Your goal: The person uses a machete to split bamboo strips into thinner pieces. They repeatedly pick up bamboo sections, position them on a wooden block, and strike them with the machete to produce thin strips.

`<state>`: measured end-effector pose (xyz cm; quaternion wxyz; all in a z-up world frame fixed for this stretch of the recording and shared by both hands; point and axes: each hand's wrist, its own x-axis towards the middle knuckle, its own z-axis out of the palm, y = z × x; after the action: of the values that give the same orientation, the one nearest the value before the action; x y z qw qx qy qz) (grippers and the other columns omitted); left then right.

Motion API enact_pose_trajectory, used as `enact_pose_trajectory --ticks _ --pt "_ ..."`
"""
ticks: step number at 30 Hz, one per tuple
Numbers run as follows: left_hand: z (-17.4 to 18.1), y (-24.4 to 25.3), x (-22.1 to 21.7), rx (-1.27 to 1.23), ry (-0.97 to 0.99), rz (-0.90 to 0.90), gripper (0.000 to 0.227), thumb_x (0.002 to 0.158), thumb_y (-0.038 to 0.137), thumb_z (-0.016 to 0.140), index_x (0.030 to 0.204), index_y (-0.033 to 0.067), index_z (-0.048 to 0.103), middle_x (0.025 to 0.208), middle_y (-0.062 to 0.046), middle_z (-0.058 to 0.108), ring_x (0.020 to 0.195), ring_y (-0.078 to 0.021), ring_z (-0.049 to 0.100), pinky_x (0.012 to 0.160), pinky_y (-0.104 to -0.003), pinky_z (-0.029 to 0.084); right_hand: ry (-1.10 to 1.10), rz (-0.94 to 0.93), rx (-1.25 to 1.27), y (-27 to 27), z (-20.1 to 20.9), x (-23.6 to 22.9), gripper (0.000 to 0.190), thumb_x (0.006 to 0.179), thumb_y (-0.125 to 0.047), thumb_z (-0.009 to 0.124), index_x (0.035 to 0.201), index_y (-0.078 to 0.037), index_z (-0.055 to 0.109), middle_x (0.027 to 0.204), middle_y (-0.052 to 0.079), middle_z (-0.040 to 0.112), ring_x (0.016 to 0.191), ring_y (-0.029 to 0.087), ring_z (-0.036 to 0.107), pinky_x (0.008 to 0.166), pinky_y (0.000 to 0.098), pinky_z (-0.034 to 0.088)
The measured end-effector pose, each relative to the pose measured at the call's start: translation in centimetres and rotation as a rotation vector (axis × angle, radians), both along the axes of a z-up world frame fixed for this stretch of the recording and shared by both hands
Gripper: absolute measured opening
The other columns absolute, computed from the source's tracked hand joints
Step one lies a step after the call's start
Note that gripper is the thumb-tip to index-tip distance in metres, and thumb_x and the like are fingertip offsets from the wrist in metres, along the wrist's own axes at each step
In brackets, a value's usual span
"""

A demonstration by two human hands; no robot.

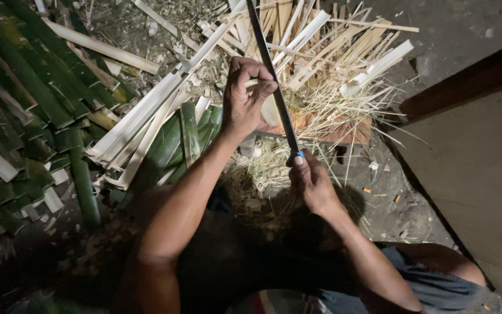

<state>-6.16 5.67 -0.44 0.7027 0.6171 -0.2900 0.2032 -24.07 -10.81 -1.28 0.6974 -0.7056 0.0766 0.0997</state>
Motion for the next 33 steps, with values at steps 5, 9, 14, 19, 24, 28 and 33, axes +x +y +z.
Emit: enact_pose_trajectory --ticks 5,9,14,19,24,28,33 --pt "-0.2 0.6 -0.2 0.029 0.001 0.047 0.02 0.105 0.02 0.072 0.109 0.0053 0.059 0.111 -0.006 0.051 0.102 -0.0154 0.058 0.083 -0.029 0.06 0.091 -0.072 -0.152 -1.2 -9.7 0.0 0.039 0.108 -0.04 0.045 0.093 -0.006 0.055 0.06 -0.002 0.042 0.05 0.01 0.036 0.045 0.0306 0.029" --pt "0.2 0.9 0.2 -0.028 0.054 0.022 0.016 0.104 0.018 0.068 0.108 0.006 0.058 0.109 -0.004 0.052 0.1 -0.013 0.061 0.081 -0.025 0.067 0.22 -0.047 -0.592 -4.3 -19.1 2.2 0.045 0.108 -0.044 0.046 0.094 -0.003 0.059 0.067 0.004 0.051 0.058 0.018 0.046 0.054 0.0372 0.037" --pt "1.2 0.6 0.3 0.109 -0.047 0.275 0.015 0.104 0.011 0.069 0.11 0.0028 0.058 0.11 -0.006 0.054 0.102 -0.0172 0.058 0.092 -0.033 0.056 0.094 -0.031 -0.704 -5.6 -18.1 2.8 0.051 0.106 -0.049 0.045 0.098 -0.002 0.064 0.076 0.01 0.064 0.069 0.026 0.061 0.066 0.0437 0.049" --pt "1.4 -0.3 -0.8 0.026 0.033 0.402 0.015 0.104 0.011 0.068 0.109 0.002 0.057 0.109 -0.008 0.054 0.106 -0.0195 0.057 0.091 -0.034 0.057 0.102 -0.015 -0.123 -0.1 -9.0 0.7 0.046 0.108 -0.047 0.042 0.106 -0.004 0.057 0.063 0.01 0.044 0.052 0.026 0.041 0.049 0.0479 0.035" --pt "1.0 -0.3 -0.7 -0.196 0.12 0.151 0.011 0.111 0.014 0.058 0.112 0.0029 0.055 0.11 -0.008 0.062 0.106 -0.0183 0.064 0.096 -0.035 0.062 -0.003 -0.077 -0.398 2.2 -10.5 1.7 0.052 0.107 -0.052 0.037 0.1 -0.005 0.059 0.064 0.009 0.055 0.054 0.022 0.053 0.052 0.0437 0.046" --pt "0.9 0.4 -0.3 -0.211 0.138 0.125 0.013 0.112 0.015 0.056 0.118 0.0038 0.053 0.105 -0.007 0.062 0.101 -0.0185 0.068 0.096 -0.035 0.062 0.193 -0.065 -0.665 -1.1 -17.2 3.6 0.052 0.108 -0.051 0.037 0.101 -0.005 0.06 0.065 0.009 0.056 0.055 0.022 0.054 0.053 0.0424 0.047" --pt "1.9 0.4 0.3 -0.063 -0.061 0.076 0.04 0.112 0.031 0.039 0.137 0.0005 0.044 0.13 -0.008 0.051 0.123 -0.0198 0.052 0.108 -0.04 0.043 0.255 -0.017 -0.643 -4.0 -16.0 3.1 0.05 0.108 -0.049 0.039 0.101 -0.005 0.059 0.062 0.007 0.053 0.052 0.019 0.05 0.05 0.0398 0.043"
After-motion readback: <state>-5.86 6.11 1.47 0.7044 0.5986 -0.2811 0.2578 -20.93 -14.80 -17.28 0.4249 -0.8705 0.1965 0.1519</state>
